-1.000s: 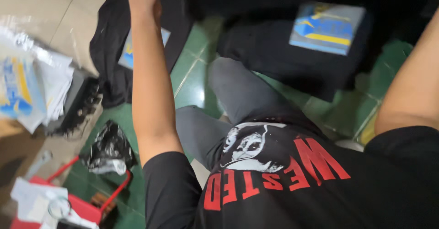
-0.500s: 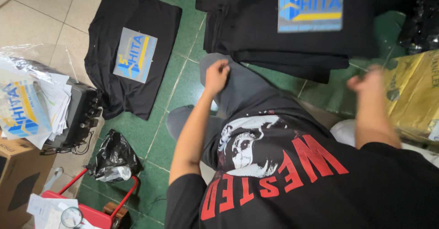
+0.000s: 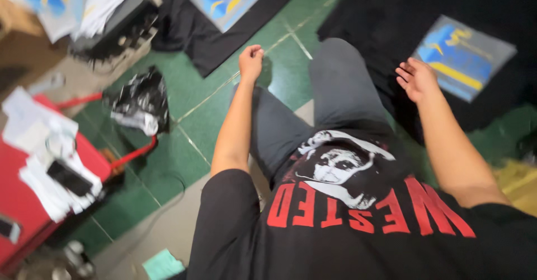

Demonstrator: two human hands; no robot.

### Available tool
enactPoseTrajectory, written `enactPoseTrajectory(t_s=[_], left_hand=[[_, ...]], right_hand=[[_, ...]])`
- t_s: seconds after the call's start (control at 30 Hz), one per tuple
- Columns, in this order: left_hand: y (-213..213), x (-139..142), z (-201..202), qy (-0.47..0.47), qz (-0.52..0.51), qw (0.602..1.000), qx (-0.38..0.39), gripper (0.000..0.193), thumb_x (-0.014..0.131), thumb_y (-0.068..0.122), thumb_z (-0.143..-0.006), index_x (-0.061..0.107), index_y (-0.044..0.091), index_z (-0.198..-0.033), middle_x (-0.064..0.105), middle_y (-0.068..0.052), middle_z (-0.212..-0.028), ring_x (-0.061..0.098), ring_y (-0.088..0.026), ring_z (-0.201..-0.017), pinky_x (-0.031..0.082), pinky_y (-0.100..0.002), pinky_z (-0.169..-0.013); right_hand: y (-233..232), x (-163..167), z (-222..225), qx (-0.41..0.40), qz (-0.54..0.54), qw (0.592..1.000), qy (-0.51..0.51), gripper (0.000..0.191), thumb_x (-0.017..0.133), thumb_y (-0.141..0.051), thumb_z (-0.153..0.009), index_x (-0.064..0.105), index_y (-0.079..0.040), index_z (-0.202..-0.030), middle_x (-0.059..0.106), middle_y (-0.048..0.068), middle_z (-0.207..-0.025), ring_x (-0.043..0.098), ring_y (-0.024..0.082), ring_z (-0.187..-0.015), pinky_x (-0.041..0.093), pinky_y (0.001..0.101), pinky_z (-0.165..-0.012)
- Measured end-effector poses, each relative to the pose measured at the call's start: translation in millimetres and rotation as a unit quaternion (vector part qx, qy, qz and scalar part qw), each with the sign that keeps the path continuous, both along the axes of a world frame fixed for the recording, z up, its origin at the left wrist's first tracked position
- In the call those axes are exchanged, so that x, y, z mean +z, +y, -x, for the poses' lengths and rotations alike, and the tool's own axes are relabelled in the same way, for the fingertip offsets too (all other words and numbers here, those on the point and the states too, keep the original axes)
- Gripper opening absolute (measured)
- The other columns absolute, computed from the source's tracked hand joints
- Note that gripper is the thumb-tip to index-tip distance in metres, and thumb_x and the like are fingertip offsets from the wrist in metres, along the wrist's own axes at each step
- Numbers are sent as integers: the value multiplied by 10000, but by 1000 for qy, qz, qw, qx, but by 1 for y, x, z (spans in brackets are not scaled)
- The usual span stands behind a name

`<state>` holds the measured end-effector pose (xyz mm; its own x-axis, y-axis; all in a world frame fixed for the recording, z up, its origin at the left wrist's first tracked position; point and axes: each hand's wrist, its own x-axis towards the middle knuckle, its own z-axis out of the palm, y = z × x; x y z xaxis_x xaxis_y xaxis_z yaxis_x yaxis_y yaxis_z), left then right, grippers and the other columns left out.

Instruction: The person sits on the floor and lays out black t-shirts printed with a HITA anniversary logo. They peel the clear backing sheet off each printed transfer, position the transfer on a shirt, and smooth it down by hand, working through several shirts one at a time.

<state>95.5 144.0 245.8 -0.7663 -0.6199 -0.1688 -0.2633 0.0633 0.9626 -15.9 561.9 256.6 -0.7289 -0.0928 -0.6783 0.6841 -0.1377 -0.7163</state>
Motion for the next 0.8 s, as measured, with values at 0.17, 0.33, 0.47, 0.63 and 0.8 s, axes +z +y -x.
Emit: enactPoseTrajectory(t_s=[0.17, 0.33, 0.47, 0.63, 0.8], left_hand=[[-70, -27, -29, -31, 3, 986, 166, 271, 750, 174, -868, 728, 35, -1100, 763, -71, -975, 717, -166, -885, 577, -326, -820], [-124, -77, -63, -213, 86, 947, 226, 412, 758, 216, -851, 660, 60, -1220, 688, -146, -1189, 645, -312, -1118, 503, -411, -983], [-155, -123, -67, -247, 264, 927, 96, 558, 742, 219, -865, 567, 95, -1380, 470, -181, -1497, 446, -377, -1388, 385, -487, -1123], [-193, -187, -22, -250, 377, 891, 22, 626, 674, 378, -975, 484, 124, -1515, 305, -187, -1654, 285, -396, -1522, 269, -548, -1212], [-210, -245, 5, -314, 368, 875, 5, 735, 619, 477, -941, 442, 134, -1566, 258, -174, -1678, 240, -385, -1547, 211, -568, -1235]], right_hand=[[-74, -17, 41, 105, -43, 993, 8, 187, 642, -261, -1049, 576, -189, -1209, 698, 7, -1136, 667, 200, -1084, 508, 395, -907], [-165, -46, 85, 214, -125, 969, 18, 152, 634, -227, -1058, 600, -163, -1191, 710, 18, -1113, 676, 174, -983, 526, 331, -787], [-251, -81, 129, 307, -239, 917, 88, 120, 659, -193, -1042, 647, -148, -1152, 694, 21, -1067, 674, 159, -931, 522, 308, -721], [-347, -144, 189, 440, -302, 771, 348, 284, 764, -166, -999, 683, -72, -1255, 670, 140, -1204, 673, 274, -1078, 533, 410, -914], [-392, -205, 252, 531, -441, 459, 559, 531, 742, -90, -802, 632, -9, -1315, 520, 285, -1500, 515, 452, -1336, 409, 541, -1027]])
